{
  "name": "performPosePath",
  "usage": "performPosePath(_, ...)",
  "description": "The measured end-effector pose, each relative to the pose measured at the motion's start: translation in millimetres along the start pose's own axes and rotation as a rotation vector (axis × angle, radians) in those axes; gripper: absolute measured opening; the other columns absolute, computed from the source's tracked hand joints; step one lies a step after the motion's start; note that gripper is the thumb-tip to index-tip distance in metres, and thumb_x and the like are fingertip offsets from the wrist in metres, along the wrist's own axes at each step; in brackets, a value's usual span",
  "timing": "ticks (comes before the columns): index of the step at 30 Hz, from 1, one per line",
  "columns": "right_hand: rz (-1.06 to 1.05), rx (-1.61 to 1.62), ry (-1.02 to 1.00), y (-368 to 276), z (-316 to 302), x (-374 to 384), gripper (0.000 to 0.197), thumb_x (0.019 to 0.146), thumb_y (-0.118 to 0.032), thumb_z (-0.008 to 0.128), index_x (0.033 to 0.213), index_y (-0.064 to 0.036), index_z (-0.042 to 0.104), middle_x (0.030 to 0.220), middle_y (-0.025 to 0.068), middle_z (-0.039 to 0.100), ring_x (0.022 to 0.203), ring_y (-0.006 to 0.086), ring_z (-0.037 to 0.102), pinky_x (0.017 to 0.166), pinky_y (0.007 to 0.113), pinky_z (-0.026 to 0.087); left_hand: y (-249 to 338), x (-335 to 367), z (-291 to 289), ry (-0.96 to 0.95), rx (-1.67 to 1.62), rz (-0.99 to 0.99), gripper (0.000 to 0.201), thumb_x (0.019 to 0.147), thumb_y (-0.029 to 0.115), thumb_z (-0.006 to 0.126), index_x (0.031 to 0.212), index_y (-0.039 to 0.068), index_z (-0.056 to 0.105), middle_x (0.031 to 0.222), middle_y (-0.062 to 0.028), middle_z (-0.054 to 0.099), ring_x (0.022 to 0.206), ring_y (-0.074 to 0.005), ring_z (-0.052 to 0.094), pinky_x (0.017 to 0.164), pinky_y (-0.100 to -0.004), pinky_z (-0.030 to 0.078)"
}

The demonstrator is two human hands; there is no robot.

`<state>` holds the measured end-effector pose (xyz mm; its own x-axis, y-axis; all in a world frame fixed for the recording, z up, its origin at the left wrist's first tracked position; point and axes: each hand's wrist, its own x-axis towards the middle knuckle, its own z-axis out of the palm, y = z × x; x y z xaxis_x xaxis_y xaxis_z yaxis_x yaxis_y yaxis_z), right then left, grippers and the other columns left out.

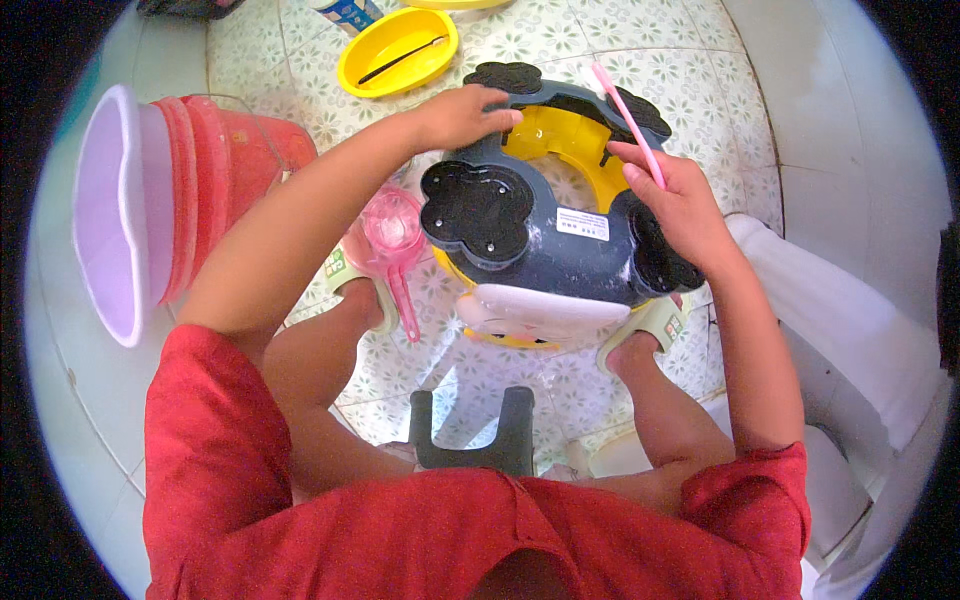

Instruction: The person cleans a plastic child's potty by scrubbing its surfaces with a toothbrush, pouring cleaning powder onto it, washing hands and tools in a basin under running water, and scrubbing the potty further with the toothbrush.

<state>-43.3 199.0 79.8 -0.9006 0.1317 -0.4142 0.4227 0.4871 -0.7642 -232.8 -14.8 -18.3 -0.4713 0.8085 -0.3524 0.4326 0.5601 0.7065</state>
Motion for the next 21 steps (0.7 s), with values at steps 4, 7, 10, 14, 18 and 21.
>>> performPosePath(4,-0.111,0.15,0.219,3,7,-23,0.029,0.091,-0.011,0.053,0.116,0.0023,0.059,0.106,0.0093,0.065,0.095,0.0124,0.058,0.086,0.026,0.045,79,-80,-11,-0.192,-0.028,0.212,0.062,0.088,0.047,0.054,0.119,-0.007,0.052,0.127,-0.0246,0.05,0.117,-0.0374,0.048,0.099,-0.0378,0.039)
performPosePath(7,-0.135,0.234,0.259,-16,20,-34,0.028,0.09,-0.01,0.053,0.115,0.0032,0.059,0.107,0.0098,0.065,0.095,0.0137,0.059,0.086,0.027,0.045,95,-119,-3,-0.041,0.23,0.346,0.064,0.086,0.046,0.057,0.123,-0.005,0.049,0.13,-0.0239,0.047,0.124,-0.0357,0.042,0.104,-0.0402,0.033)
performPosePath(10,-0.112,0.068,0.285,-23,33,-47,0.028,0.087,-0.017,0.057,0.109,0.0005,0.061,0.102,0.019,0.065,0.093,0.0304,0.064,0.081,0.037,0.049,103,-129,18,0.103,0.576,0.459,0.061,0.085,0.042,0.057,0.125,-0.005,0.048,0.131,-0.0208,0.048,0.123,-0.0329,0.044,0.104,-0.0409,0.034)
performPosePath(14,-0.194,-0.147,0.235,-37,68,-72,0.029,0.084,-0.014,0.057,0.108,0.0015,0.058,0.108,0.0223,0.059,0.099,0.0373,0.057,0.085,0.043,0.045,111,-139,48,0.292,0.794,0.437,0.049,0.086,0.026,0.054,0.125,-0.002,0.05,0.126,-0.016,0.053,0.12,-0.0286,0.049,0.103,-0.0383,0.036)
performPosePath(18,-0.37,-0.413,0.42,-25,123,-106,0.05,0.083,-0.009,0.057,0.128,0.0066,0.042,0.139,0.0224,0.037,0.131,0.0367,0.033,0.107,0.042,0.029,120,-156,61,0.374,1.099,0.472,0.048,0.084,0.018,0.046,0.126,-0.004,0.05,0.133,-0.0172,0.047,0.126,-0.0323,0.043,0.107,-0.049,0.027)
performPosePath(21,-0.166,-0.418,0.478,-18,138,-127,0.061,0.084,-0.009,0.056,0.136,0.0079,0.03,0.146,0.0213,0.026,0.139,0.0362,0.018,0.113,0.044,0.016,136,-172,77,0.423,1.107,0.355,0.054,0.082,0.017,0.046,0.131,-0.006,0.043,0.142,-0.0186,0.037,0.133,-0.0303,0.034,0.11,-0.0503,0.02)
